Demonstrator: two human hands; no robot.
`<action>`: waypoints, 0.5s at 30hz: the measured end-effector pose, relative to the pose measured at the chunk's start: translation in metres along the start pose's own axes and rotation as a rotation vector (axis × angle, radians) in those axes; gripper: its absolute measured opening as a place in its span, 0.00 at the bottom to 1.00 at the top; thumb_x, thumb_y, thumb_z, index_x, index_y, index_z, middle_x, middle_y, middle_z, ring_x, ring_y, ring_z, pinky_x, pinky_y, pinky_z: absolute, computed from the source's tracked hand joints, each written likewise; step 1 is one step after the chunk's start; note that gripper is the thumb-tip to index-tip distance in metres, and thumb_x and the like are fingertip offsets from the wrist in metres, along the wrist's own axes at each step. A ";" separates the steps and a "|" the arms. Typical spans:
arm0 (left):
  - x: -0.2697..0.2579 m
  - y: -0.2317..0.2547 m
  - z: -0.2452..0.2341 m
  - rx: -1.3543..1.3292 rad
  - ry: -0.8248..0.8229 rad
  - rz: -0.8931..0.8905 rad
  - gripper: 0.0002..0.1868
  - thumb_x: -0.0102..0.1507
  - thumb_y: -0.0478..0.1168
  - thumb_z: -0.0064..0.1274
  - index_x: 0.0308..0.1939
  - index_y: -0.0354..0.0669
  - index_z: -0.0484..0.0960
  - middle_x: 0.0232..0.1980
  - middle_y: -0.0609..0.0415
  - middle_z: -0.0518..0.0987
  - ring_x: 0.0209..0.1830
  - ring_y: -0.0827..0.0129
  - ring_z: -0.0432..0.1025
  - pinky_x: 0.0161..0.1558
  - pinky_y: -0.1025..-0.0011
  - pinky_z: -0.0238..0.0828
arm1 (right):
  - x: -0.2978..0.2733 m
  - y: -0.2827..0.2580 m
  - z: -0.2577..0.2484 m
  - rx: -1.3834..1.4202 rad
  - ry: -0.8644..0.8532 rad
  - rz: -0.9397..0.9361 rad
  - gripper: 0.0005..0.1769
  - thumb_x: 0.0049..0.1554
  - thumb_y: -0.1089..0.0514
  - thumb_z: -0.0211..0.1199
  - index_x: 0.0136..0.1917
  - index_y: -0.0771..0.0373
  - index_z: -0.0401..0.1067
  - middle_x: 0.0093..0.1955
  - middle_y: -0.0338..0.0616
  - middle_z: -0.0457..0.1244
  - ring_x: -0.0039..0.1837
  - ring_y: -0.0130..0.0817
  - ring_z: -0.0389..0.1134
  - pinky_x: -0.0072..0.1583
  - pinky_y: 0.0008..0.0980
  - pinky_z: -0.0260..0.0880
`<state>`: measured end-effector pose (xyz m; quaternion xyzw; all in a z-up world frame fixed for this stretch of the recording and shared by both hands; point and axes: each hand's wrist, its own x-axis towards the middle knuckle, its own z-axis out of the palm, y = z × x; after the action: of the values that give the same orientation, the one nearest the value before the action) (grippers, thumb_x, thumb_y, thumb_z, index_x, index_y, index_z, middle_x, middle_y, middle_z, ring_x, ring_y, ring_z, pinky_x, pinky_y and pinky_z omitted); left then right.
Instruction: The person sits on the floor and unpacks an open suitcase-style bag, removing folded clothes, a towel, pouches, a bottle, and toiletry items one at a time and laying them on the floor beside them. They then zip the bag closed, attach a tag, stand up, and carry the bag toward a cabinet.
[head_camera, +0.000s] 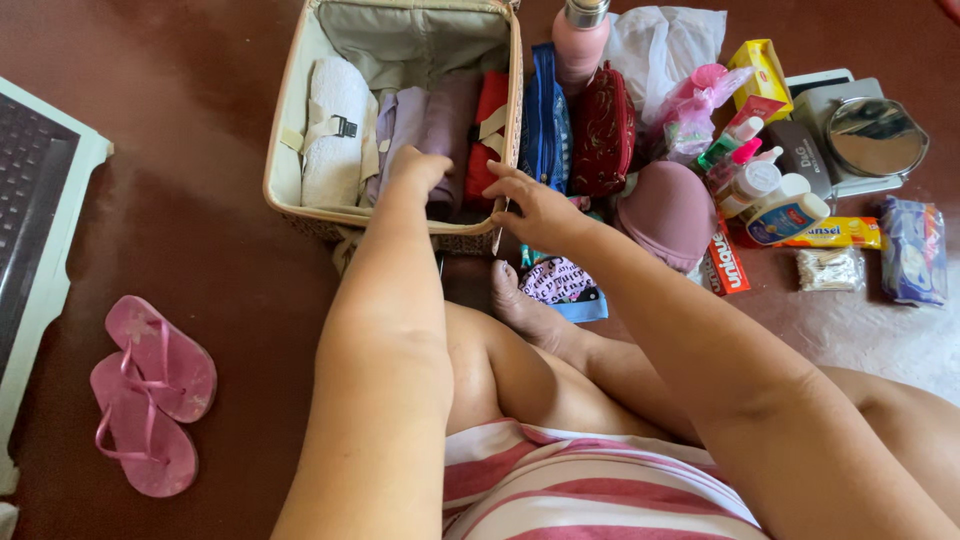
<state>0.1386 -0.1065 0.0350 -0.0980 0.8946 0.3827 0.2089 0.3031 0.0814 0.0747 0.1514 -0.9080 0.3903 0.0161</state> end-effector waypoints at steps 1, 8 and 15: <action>0.000 -0.002 -0.006 -0.088 -0.031 -0.025 0.33 0.52 0.45 0.66 0.57 0.30 0.80 0.58 0.37 0.82 0.58 0.51 0.78 0.58 0.59 0.74 | 0.005 -0.003 -0.005 0.001 0.038 -0.067 0.19 0.58 0.58 0.66 0.62 0.63 0.73 0.78 0.53 0.54 0.72 0.52 0.63 0.68 0.42 0.65; -0.014 -0.004 -0.045 -0.497 -0.168 -0.033 0.47 0.50 0.43 0.70 0.70 0.32 0.66 0.66 0.40 0.73 0.65 0.54 0.68 0.60 0.50 0.62 | 0.021 -0.017 -0.014 0.575 0.128 0.474 0.15 0.64 0.61 0.58 0.62 0.68 0.74 0.52 0.62 0.68 0.37 0.27 0.68 0.38 0.28 0.71; -0.041 0.023 -0.048 -0.700 -0.141 0.241 0.40 0.46 0.39 0.67 0.61 0.33 0.73 0.54 0.39 0.83 0.50 0.49 0.82 0.51 0.53 0.81 | 0.067 -0.017 0.018 0.455 0.518 0.087 0.27 0.64 0.60 0.61 0.72 0.75 0.62 0.68 0.63 0.63 0.68 0.44 0.65 0.68 0.36 0.65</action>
<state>0.1531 -0.1246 0.0980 -0.0309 0.6982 0.6930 0.1771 0.2456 0.0398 0.0836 0.0082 -0.7689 0.6087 0.1952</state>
